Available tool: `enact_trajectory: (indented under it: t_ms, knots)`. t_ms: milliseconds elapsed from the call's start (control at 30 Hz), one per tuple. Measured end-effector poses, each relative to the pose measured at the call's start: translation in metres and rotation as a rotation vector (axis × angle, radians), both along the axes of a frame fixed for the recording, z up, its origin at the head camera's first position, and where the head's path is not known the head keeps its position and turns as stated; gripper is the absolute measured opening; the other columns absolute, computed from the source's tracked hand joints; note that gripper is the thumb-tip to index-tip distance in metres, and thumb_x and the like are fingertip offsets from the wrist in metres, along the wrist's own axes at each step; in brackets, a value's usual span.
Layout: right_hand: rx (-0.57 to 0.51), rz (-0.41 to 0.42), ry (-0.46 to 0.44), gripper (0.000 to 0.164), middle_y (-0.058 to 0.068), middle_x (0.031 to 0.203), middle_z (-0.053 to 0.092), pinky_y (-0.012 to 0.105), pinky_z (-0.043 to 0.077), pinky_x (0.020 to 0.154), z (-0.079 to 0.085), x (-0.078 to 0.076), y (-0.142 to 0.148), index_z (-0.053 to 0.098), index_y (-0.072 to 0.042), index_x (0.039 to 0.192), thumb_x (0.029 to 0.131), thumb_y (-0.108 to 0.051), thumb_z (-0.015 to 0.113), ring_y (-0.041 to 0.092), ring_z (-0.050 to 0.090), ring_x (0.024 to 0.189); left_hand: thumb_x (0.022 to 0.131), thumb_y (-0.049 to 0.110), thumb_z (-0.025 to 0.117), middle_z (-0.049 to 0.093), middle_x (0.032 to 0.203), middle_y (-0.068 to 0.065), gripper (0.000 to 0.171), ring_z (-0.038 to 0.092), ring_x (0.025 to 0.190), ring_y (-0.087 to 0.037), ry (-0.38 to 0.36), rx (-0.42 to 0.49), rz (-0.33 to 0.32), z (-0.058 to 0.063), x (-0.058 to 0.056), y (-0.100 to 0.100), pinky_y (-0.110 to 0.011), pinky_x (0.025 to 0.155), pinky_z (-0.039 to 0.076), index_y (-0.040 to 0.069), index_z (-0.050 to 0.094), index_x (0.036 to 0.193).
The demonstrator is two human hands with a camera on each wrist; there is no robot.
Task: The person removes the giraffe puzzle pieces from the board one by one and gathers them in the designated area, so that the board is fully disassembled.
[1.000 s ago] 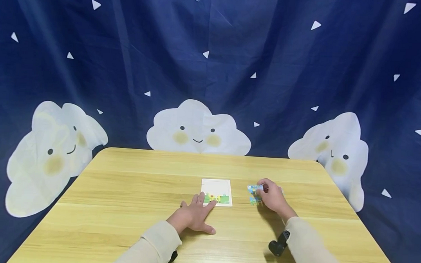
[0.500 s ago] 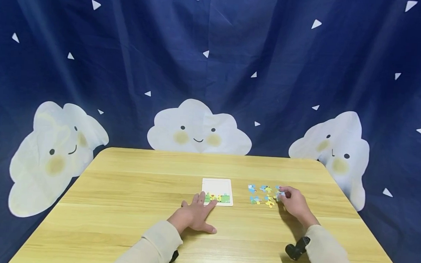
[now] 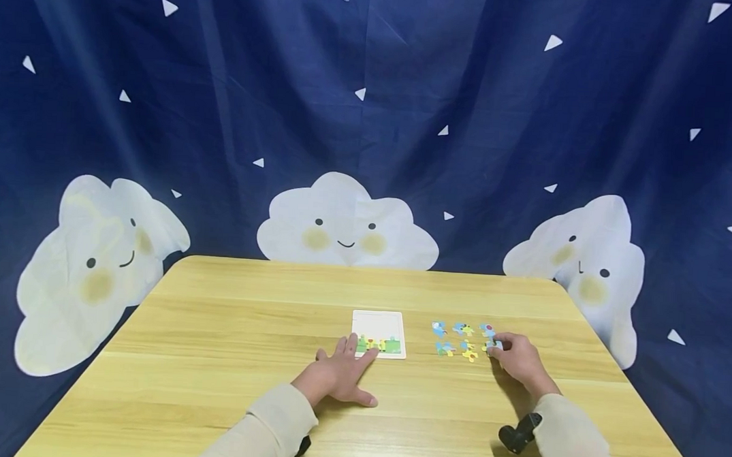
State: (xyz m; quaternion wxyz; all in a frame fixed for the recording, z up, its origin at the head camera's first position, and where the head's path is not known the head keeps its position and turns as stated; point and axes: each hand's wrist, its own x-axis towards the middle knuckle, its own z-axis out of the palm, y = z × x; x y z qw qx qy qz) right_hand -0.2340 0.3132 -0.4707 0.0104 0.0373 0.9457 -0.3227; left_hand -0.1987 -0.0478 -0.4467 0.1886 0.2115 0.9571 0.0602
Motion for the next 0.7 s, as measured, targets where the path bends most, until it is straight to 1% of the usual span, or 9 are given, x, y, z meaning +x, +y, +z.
enact_trajectory:
  t_ms: [133, 333, 400, 533, 600, 700]
  knots:
    - [0.032, -0.015, 0.0, 0.045, 0.02, 0.098, 0.059, 0.041, 0.045, 0.074, -0.0002, -0.0005, -0.0005, 0.056, 0.01, 0.121, 0.086, -0.016, 0.066, 0.029, 0.053, 0.086, 0.074, 0.068, 0.062, 0.013, 0.156, -0.021, 0.094, 0.016, 0.142, -0.039, -0.002, 0.004, 0.001, 0.0, -0.0002, 0.0001, -0.07, 0.1, 0.023, 0.029, 0.024, 0.15]
    - [0.026, -0.031, 0.002, 0.045, 0.022, 0.1, 0.058, 0.043, 0.045, 0.077, -0.0005, 0.0016, -0.0012, 0.055, 0.01, 0.121, 0.085, -0.015, 0.067, 0.029, 0.052, 0.088, 0.074, 0.068, 0.062, 0.013, 0.156, -0.021, 0.093, 0.015, 0.143, -0.038, -0.004, 0.002, 0.0, -0.0003, -0.0004, 0.0001, -0.07, 0.1, 0.022, 0.029, 0.024, 0.149]
    - [0.018, -0.031, 0.009, 0.046, 0.023, 0.103, 0.058, 0.045, 0.045, 0.079, -0.0004, 0.0025, -0.0013, 0.054, 0.011, 0.121, 0.086, -0.015, 0.066, 0.032, 0.054, 0.091, 0.074, 0.068, 0.062, 0.013, 0.156, -0.021, 0.093, 0.015, 0.143, -0.038, -0.004, -0.001, -0.001, -0.0001, -0.0003, 0.0001, -0.07, 0.1, 0.023, 0.029, 0.023, 0.15]
    - [-0.002, -0.05, 0.028, 0.044, 0.027, 0.108, 0.058, 0.048, 0.045, 0.083, -0.0008, 0.003, -0.0013, 0.053, 0.011, 0.122, 0.089, -0.016, 0.062, 0.037, 0.055, 0.098, 0.074, 0.068, 0.062, 0.012, 0.156, -0.021, 0.093, 0.015, 0.142, -0.038, -0.002, 0.001, -0.002, 0.0004, 0.0001, -0.0001, -0.07, 0.1, 0.022, 0.029, 0.024, 0.15]
    - [-0.018, -0.069, 0.035, 0.042, 0.026, 0.109, 0.058, 0.048, 0.046, 0.083, -0.0005, 0.0033, -0.0026, 0.052, 0.011, 0.123, 0.091, -0.017, 0.059, 0.037, 0.056, 0.099, 0.074, 0.068, 0.062, 0.012, 0.156, -0.021, 0.093, 0.015, 0.142, -0.038, -0.001, 0.004, -0.003, 0.0003, 0.0001, -0.0003, -0.07, 0.1, 0.022, 0.029, 0.024, 0.15]
    - [-0.041, -0.092, 0.057, 0.04, 0.023, 0.106, 0.059, 0.045, 0.048, 0.081, 0.0012, 0.0029, -0.0064, 0.053, 0.01, 0.122, 0.092, -0.017, 0.055, 0.035, 0.057, 0.098, 0.074, 0.068, 0.062, 0.012, 0.156, -0.021, 0.093, 0.015, 0.142, -0.039, -0.002, 0.009, -0.002, -0.0001, 0.0001, -0.0009, -0.069, 0.1, 0.022, 0.029, 0.024, 0.15]
